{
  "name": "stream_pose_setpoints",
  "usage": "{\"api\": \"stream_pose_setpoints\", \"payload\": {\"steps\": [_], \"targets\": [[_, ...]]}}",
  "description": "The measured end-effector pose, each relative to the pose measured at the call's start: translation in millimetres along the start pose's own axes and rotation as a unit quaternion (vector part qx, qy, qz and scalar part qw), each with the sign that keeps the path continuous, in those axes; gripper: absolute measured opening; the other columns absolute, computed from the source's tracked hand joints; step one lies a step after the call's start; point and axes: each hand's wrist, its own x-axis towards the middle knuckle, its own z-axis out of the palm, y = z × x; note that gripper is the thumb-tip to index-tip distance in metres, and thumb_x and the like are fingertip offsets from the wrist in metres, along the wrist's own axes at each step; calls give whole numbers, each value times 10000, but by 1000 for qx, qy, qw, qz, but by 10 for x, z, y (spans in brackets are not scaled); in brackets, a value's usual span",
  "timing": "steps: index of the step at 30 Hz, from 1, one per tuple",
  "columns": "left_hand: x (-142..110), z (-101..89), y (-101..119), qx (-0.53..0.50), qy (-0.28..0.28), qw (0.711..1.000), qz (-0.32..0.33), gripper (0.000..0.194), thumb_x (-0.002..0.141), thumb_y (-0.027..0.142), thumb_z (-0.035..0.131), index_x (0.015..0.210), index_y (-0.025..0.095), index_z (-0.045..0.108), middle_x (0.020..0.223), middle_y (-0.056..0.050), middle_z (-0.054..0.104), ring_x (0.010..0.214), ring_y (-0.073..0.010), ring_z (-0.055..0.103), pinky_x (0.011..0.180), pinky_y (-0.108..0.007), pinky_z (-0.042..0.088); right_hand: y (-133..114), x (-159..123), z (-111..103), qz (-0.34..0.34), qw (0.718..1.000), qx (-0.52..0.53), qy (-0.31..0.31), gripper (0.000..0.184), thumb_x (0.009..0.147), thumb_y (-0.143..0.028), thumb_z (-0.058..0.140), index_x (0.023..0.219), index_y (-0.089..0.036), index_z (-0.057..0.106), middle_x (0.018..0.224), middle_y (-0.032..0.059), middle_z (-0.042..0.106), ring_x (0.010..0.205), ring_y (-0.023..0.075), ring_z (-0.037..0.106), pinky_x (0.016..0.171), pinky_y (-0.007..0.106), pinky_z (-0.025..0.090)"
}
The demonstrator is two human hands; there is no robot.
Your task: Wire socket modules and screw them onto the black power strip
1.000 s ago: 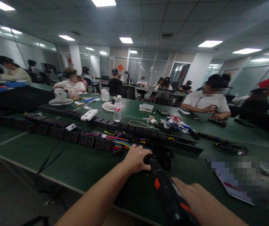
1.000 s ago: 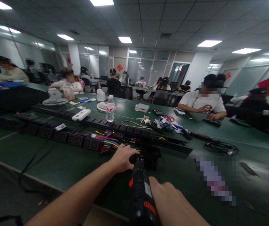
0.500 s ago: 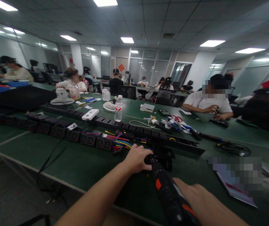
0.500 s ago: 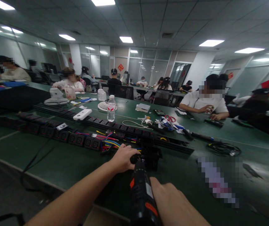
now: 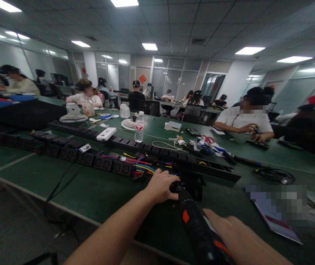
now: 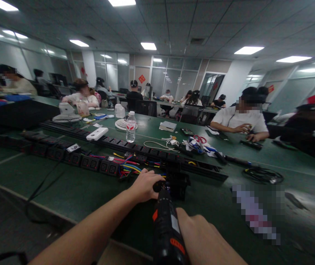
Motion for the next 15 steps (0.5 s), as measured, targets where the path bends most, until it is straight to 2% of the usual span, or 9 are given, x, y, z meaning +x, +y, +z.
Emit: {"api": "stream_pose_setpoints", "payload": {"steps": [4, 10, 15], "targets": [[-2, 12, -7, 1, 6, 1000, 4, 513, 723, 569, 710, 1131, 273, 614, 1026, -14, 689, 944, -227, 567, 819, -359, 302, -19, -10, -4, -15, 1000, 0, 19, 442, 631, -277, 733, 1061, -208, 656, 998, 115, 721, 882, 302, 689, 777, 381, 543], [-4, 22, -8, 4, 6, 1000, 1, 505, 725, 567, 710, 1123, 270, 618, 1019, -14, 694, 946, -228, 569, 814, -364, 299, 65, 29, 30, -10, 1000, 9, 0, 475, 593, -327, 760, 1042, -208, 662, 981, 125, 724, 870, 311, 685, 762, 384, 541], [0, 17, -7, 4, 3, 1000, 2, 513, 726, 572, 707, 1129, 271, 611, 1033, -13, 693, 953, -227, 570, 804, -362, 300, 49, -12, 29, -16, 999, 27, 12, 440, 640, -327, 742, 1058, -219, 658, 982, 109, 722, 851, 289, 688, 756, 365, 535]]}}
